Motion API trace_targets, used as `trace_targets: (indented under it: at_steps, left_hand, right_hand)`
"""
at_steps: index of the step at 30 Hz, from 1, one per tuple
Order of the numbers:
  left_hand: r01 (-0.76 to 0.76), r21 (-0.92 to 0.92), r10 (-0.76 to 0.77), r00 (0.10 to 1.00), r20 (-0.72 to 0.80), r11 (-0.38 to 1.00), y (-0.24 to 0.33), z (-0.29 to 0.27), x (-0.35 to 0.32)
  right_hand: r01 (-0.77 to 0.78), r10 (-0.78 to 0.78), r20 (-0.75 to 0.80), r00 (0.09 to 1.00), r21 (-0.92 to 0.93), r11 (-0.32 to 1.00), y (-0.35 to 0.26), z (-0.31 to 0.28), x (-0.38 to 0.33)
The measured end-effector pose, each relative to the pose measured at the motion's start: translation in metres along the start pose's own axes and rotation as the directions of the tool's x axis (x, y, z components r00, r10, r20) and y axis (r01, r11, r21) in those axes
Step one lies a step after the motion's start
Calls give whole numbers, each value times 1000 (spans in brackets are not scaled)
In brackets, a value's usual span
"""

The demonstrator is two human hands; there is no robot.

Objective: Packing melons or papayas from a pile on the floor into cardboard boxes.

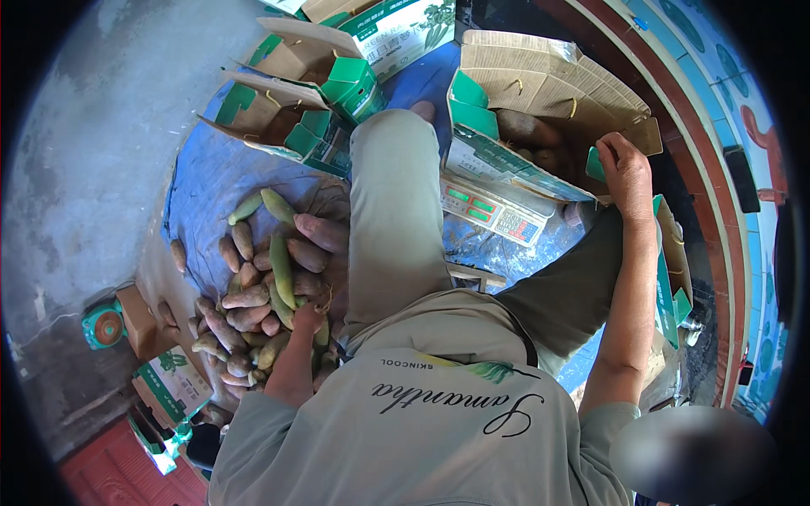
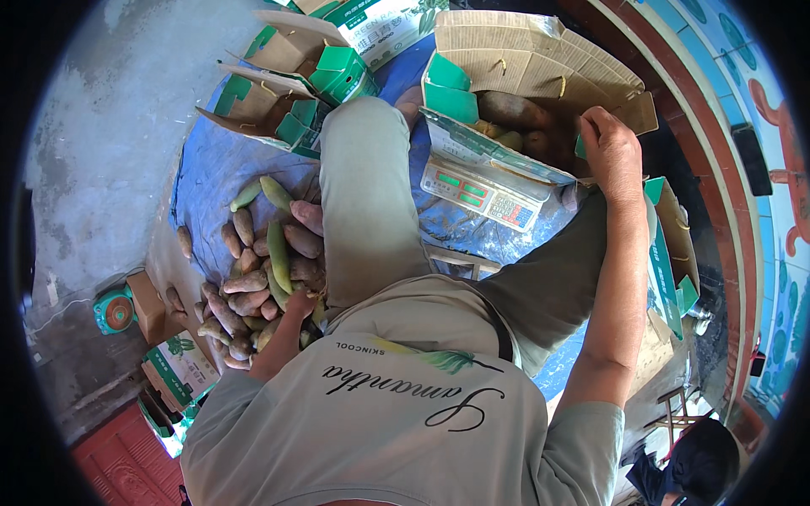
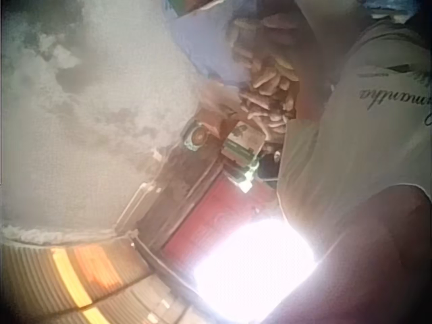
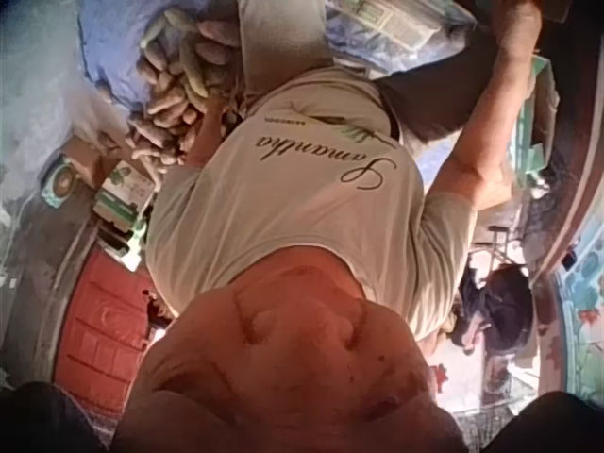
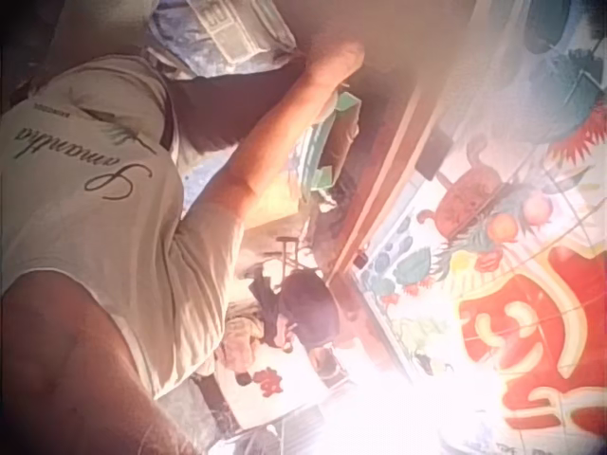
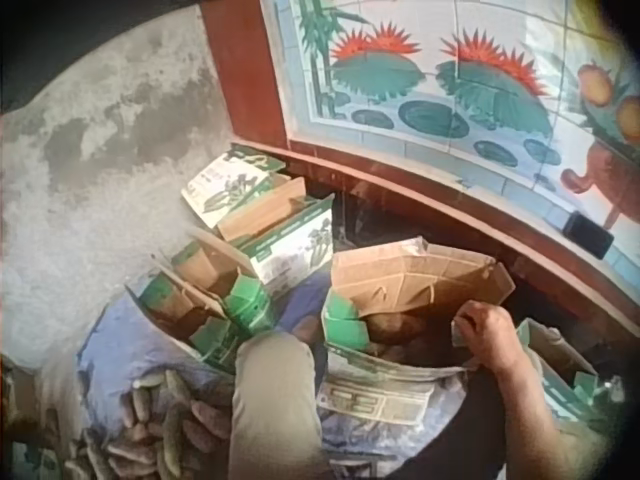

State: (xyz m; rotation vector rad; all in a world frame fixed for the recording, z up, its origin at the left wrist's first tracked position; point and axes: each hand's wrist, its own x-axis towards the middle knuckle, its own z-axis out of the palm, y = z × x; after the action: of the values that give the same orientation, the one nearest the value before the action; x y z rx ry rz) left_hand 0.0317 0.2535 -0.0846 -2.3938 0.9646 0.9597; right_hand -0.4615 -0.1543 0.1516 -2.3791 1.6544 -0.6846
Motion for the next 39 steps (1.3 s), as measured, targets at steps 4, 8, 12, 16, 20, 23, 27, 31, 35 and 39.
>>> trace_targets:
  at_steps: [4, 8, 12, 16, 20, 23, 27, 31, 35, 39]
  left_hand:
    - [89, 5, -89, 987, 132, 996, -12, 33, 1]
    - [19, -23, -18, 999, 39, 1000, -7, 51, -5]
    - [-10, -185, 38, 988, 149, 983, -11, 73, 17]
    - [-106, -218, 137, 982, 132, 970, 22, 73, 14]
    - [76, -726, 220, 927, 305, 683, -79, 210, 82]
    - [204, -776, 221, 888, 403, 597, 19, 163, 49]
    - [291, -912, 288, 882, 372, 289, 9, 197, 69]
    - [153, -865, 236, 926, 294, 478, -19, 233, 98]
    - [-150, -489, 288, 932, 220, 859, 51, 149, 65]
    - [76, -453, 110, 922, 370, 888, 65, 92, 20]
  right_hand:
    - [-1, 1, 9, 1000, -14, 1000, 2, 3, 2]
    - [-7, 8, 22, 1000, -53, 999, 2, 4, 2]
    - [-13, 15, 36, 999, -47, 999, 3, 6, 3]
    - [-12, 13, 35, 999, -44, 999, 0, -1, 0]
    - [11, -13, 57, 998, 38, 999, 3, 17, 10]
    - [13, -11, 44, 999, -57, 998, 1, 1, -2]
    - [31, -30, 41, 999, -22, 999, -1, -4, -1]
    - [79, -83, 78, 994, 56, 995, -4, 10, 8]
    - [-15, 18, 100, 995, -28, 999, 12, -4, -5]
    - [-25, 24, 109, 994, 9, 1000, 16, 5, -3]
